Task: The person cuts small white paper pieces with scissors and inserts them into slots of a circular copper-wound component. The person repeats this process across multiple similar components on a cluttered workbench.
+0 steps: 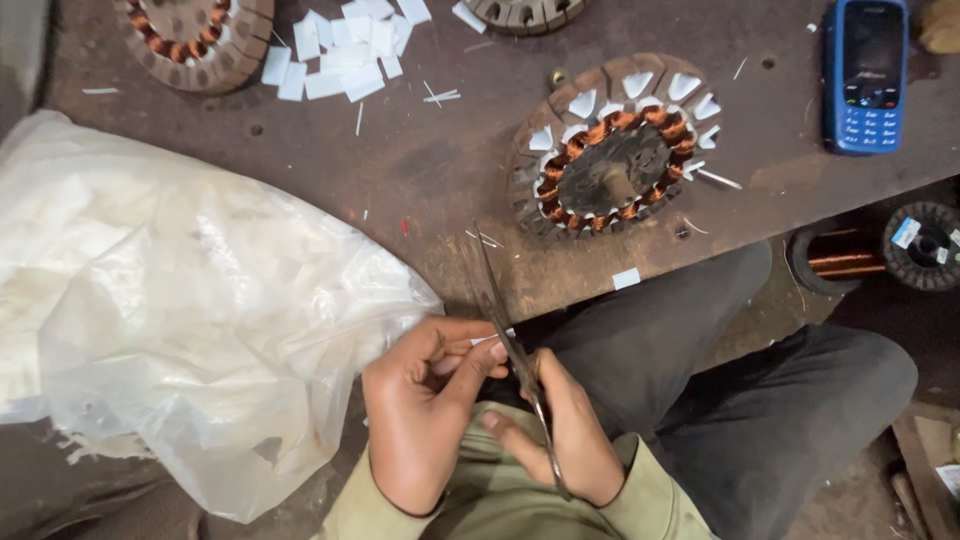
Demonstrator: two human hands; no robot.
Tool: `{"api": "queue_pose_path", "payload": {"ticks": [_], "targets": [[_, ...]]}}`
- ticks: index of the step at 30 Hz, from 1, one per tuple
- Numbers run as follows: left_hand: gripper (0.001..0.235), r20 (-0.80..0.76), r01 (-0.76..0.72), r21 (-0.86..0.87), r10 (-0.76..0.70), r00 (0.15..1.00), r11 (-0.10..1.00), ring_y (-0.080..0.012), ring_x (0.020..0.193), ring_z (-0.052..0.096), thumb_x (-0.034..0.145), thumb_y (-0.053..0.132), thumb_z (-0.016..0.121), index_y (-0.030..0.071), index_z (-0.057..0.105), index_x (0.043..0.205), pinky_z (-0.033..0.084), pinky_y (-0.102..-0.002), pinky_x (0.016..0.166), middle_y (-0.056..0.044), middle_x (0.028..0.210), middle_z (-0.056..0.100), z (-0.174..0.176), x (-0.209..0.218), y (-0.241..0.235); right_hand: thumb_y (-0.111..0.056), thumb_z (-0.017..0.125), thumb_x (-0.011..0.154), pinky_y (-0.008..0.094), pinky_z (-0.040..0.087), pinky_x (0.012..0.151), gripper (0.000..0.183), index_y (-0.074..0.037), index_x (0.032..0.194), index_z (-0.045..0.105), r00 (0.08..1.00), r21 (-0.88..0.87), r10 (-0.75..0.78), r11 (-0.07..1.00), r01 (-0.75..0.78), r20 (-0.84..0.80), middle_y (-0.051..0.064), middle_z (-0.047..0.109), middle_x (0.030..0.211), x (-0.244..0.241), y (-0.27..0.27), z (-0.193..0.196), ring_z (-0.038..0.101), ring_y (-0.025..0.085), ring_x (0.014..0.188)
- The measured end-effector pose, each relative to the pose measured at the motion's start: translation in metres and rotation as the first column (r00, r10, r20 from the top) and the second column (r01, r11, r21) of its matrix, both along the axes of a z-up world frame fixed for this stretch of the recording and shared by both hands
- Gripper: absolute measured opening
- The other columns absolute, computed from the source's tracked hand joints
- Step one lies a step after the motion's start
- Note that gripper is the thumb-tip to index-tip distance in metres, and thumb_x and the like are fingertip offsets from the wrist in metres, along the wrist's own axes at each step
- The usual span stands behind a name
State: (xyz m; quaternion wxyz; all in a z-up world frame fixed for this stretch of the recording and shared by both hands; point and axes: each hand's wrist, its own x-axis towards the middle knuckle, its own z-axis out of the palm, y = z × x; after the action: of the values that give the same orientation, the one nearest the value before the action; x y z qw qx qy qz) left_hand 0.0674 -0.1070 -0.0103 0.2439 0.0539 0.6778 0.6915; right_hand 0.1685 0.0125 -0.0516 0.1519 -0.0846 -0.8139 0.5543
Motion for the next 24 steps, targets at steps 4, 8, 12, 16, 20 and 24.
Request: {"api": "queue_pose_path", "payload": {"ticks": [4,8,12,16,20,24], "targets": [[0.012,0.051,-0.008,0.008,0.007,0.999,1.000,-0.0118,0.076,0.075,0.087,-0.003,0.074,-0.007,0.072,0.098,0.064,-0.025,0.070,-0.011,0.086,0.080,-0.001,-0.001,0.000,-0.008,0.075,0.082,0.028,0.034,0.045,0.020,-0.004,0.081,0.056,0.970,-0.132,-0.109,0.981,0.140,0.215,0.000,0.045,0.055,0.006,-0.002,-0.018,0.040,0.007,0.050],[0.014,-0.121,-0.067,-0.020,0.064,0.991,0.998,-0.0090,0.074,0.067,0.087,-0.002,0.077,-0.006,0.074,0.099,0.053,-0.021,0.066,-0.007,0.082,0.074,0.005,0.002,-0.008,-0.010,0.083,0.083,0.029,0.029,0.046,0.038,-0.005,0.070,0.047,0.973,-0.183,-0.087,0.975,0.127,0.215,-0.001,0.038,0.057,0.021,0.005,-0.041,0.033,0.006,0.055],[0.016,-0.241,-0.166,0.059,0.176,0.955,0.984,-0.0062,0.074,0.059,0.087,-0.002,0.078,-0.004,0.073,0.102,0.045,-0.019,0.063,-0.004,0.085,0.068,0.014,0.001,-0.023,-0.017,0.089,0.080,0.029,0.028,0.048,0.042,-0.008,0.070,0.049,0.955,-0.032,-0.049,0.998,0.061,0.294,-0.001,0.034,0.060,0.068,0.043,-0.056,0.032,0.008,0.056],[0.025,-0.081,-0.115,0.082,0.122,0.989,0.990,-0.0065,0.071,0.069,0.080,-0.001,0.077,0.002,0.075,0.105,0.055,-0.021,0.063,-0.004,0.087,0.071,0.010,0.008,-0.014,-0.023,0.100,0.062,0.031,0.041,0.049,0.050,-0.010,0.069,0.053,0.825,0.225,-0.160,0.974,0.041,0.541,0.003,0.052,0.060,0.155,0.113,-0.083,0.051,0.011,0.051],[0.011,-0.219,0.239,0.197,-0.195,0.956,0.951,-0.0087,0.080,0.069,0.088,0.002,0.077,-0.001,0.078,0.099,0.053,-0.022,0.068,-0.006,0.094,0.073,-0.004,0.022,0.014,-0.034,0.091,0.072,0.028,0.055,0.074,0.029,-0.017,0.085,0.071,0.685,0.372,-0.200,0.922,-0.111,0.700,0.001,0.071,0.079,0.216,0.160,-0.109,0.071,0.012,0.082],[0.017,-0.250,0.392,0.192,-0.341,0.906,0.900,-0.0087,0.082,0.069,0.089,0.004,0.079,0.000,0.077,0.105,0.056,-0.022,0.073,-0.006,0.093,0.073,-0.012,0.041,0.036,-0.023,0.085,0.076,0.029,0.056,0.081,0.024,-0.012,0.094,0.072,0.628,0.482,-0.298,0.865,-0.141,0.719,0.004,0.072,0.089,0.201,0.153,-0.072,0.073,0.015,0.089]]}}
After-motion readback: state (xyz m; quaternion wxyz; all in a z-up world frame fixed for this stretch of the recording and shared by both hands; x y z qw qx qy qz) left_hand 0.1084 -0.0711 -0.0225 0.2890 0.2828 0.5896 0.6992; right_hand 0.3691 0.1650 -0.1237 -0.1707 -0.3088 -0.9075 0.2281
